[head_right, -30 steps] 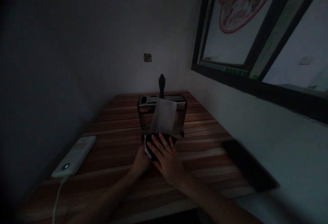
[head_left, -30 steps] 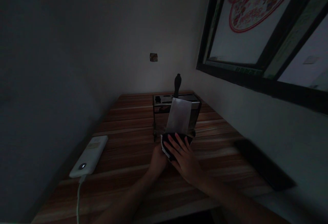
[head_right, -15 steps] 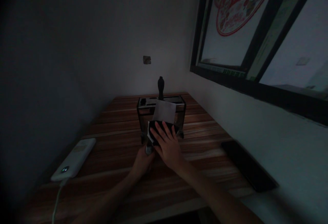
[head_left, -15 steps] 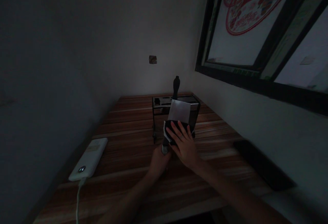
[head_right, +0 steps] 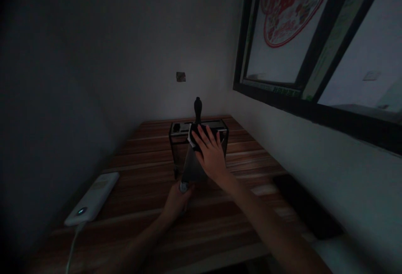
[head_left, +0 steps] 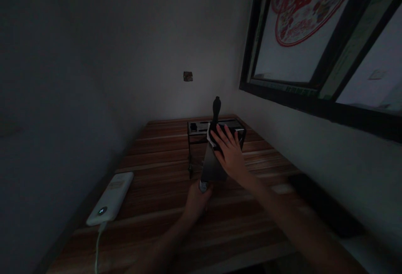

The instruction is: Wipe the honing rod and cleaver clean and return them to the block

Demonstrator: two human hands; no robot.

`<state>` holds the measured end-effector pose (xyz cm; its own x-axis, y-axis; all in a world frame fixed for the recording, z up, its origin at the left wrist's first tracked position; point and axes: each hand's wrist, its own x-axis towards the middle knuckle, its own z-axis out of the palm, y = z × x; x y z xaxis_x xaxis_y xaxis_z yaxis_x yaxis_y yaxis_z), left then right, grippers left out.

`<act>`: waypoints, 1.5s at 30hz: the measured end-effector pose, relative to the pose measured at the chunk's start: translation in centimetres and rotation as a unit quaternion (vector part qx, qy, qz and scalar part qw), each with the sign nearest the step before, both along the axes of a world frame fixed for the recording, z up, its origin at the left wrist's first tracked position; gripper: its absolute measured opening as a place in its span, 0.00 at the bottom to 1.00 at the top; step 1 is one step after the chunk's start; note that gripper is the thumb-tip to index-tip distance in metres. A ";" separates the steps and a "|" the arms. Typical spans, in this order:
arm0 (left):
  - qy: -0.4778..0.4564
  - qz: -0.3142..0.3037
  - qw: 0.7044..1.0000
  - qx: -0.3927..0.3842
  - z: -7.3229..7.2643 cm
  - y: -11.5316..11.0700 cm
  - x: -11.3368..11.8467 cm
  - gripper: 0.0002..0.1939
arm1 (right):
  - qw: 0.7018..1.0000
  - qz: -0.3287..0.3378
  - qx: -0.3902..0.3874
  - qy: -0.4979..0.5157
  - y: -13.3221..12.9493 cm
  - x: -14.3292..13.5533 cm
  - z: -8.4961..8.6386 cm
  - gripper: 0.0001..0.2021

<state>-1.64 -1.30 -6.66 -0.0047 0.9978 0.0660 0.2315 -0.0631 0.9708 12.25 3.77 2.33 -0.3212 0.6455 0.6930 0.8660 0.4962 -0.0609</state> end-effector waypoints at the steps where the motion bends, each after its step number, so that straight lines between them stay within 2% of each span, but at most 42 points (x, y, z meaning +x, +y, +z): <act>1: 0.000 -0.001 1.000 -0.001 0.1 0.0 0.0 0.07 | 1.000 0.000 0.003 0.005 0.2 0.0 0.2 0.28; 8: -0.006 -0.011 1.000 -0.023 -0.2 0.0 0.0 0.08 | 1.000 -0.001 0.009 0.005 0.8 0.2 0.9 0.29; 16: -0.022 -0.053 0.997 -0.052 -0.1 -0.1 -0.2 0.11 | 0.999 0.030 0.000 0.026 1.0 0.5 1.2 0.27; 20: -0.024 -0.068 0.995 -0.069 0.0 0.1 -0.4 0.13 | 0.992 0.079 0.005 0.096 0.5 1.3 1.9 0.24; 23: -0.021 -0.066 0.994 -0.082 0.1 0.1 -0.6 0.16 | 0.976 0.123 0.028 0.176 -0.8 2.2 2.8 0.23; 26: -0.020 -0.086 0.992 -0.092 0.0 0.3 -0.8 0.18 | 0.949 0.129 0.039 0.286 -2.3 3.4 3.2 0.20; 28: -0.028 -0.106 0.990 -0.094 -0.4 0.5 -1.0 0.19 | 0.924 0.082 0.036 0.372 -3.1 4.4 2.5 0.17; 31: -0.047 -0.132 0.984 -0.111 -0.8 0.7 -1.1 0.20 | 0.869 -0.009 0.014 0.494 -3.7 5.9 0.1 0.15; 35: -0.066 -0.169 0.976 -0.119 -0.6 0.7 -1.4 0.21 | 0.763 -0.115 -0.040 0.634 -3.9 7.5 -4.3 0.19; 37: -0.075 -0.188 0.972 -0.119 -0.4 0.6 -1.6 0.20 | 0.718 -0.131 -0.084 0.679 -4.0 7.9 -6.0 0.21; 40: -0.084 -0.195 0.969 -0.123 -0.3 0.6 -1.9 0.20 | 0.663 -0.120 -0.127 0.728 -4.1 8.1 -7.4 0.23; 42: -0.093 -0.204 0.968 -0.116 -0.3 0.6 -2.0 0.20 | 0.649 -0.117 -0.142 0.738 -4.1 8.2 -7.8 0.23; 45: -0.113 -0.240 0.958 -0.106 -0.1 0.5 -2.0 0.20 | 0.653 -0.120 -0.161 0.730 -4.0 8.4 -8.1 0.23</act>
